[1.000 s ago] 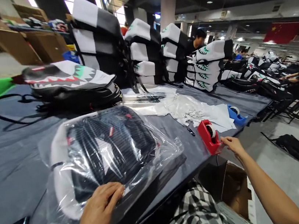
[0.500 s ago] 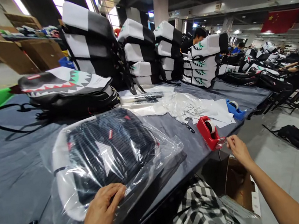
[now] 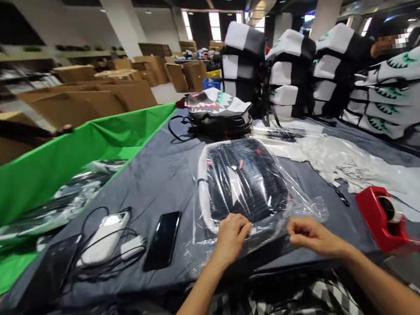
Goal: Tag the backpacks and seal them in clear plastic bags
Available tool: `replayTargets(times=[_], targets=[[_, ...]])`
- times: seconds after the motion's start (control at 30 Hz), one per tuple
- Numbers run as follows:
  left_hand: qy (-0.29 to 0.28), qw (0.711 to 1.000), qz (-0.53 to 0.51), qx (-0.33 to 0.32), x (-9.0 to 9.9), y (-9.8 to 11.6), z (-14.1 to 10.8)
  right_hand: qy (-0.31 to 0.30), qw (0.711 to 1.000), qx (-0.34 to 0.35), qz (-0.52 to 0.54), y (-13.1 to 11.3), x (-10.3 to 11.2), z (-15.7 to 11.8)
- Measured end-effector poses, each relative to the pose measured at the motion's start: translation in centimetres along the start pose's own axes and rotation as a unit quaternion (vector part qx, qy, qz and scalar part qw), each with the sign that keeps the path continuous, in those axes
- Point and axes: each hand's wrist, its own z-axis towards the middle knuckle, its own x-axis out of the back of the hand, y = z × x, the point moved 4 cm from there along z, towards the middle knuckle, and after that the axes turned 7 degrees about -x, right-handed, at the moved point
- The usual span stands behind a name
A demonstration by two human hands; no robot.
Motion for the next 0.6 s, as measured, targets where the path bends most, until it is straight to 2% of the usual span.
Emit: replayTargets(times=[0.03, 0.1, 0.17, 0.23, 0.27, 0.33, 0.5, 0.6], targets=[[0.004, 1.000, 0.001, 0.003, -0.1, -0.1, 0.0, -0.048, 0.996, 0.020, -0.078, -1.6, 0.8, 2.0], [0.010, 1.000, 0.002, 0.008, -0.3, -0.2, -0.2, -0.138, 0.966, 0.050, -0.214, -3.8, 1.9, 5.9], [0.013, 1.000, 0.002, 0.008, -0.4, -0.3, -0.3, -0.206, 0.919, 0.056, -0.333, -4.3, 2.1, 9.2], [0.016, 1.000, 0.007, 0.007, -0.5, -0.3, -0.4, -0.222, 0.872, 0.037, -0.434, -3.7, 2.1, 11.5], [0.018, 1.000, 0.010, 0.006, -0.5, -0.3, -0.4, -0.204, 0.857, 0.022, -0.473, -3.3, 2.2, 12.3], [0.020, 1.000, 0.015, 0.008, -0.5, -0.3, -0.5, -0.139, 0.844, -0.015, -0.517, -2.6, 3.0, 13.1], [0.014, 1.000, 0.018, 0.017, -0.5, -0.2, -0.4, -0.011, 0.875, -0.107, -0.472, -1.9, 5.8, 11.1], [0.012, 0.999, 0.034, 0.020, -0.3, 0.0, -0.2, 0.025, 0.887, -0.089, -0.452, -2.1, 4.7, 9.0]])
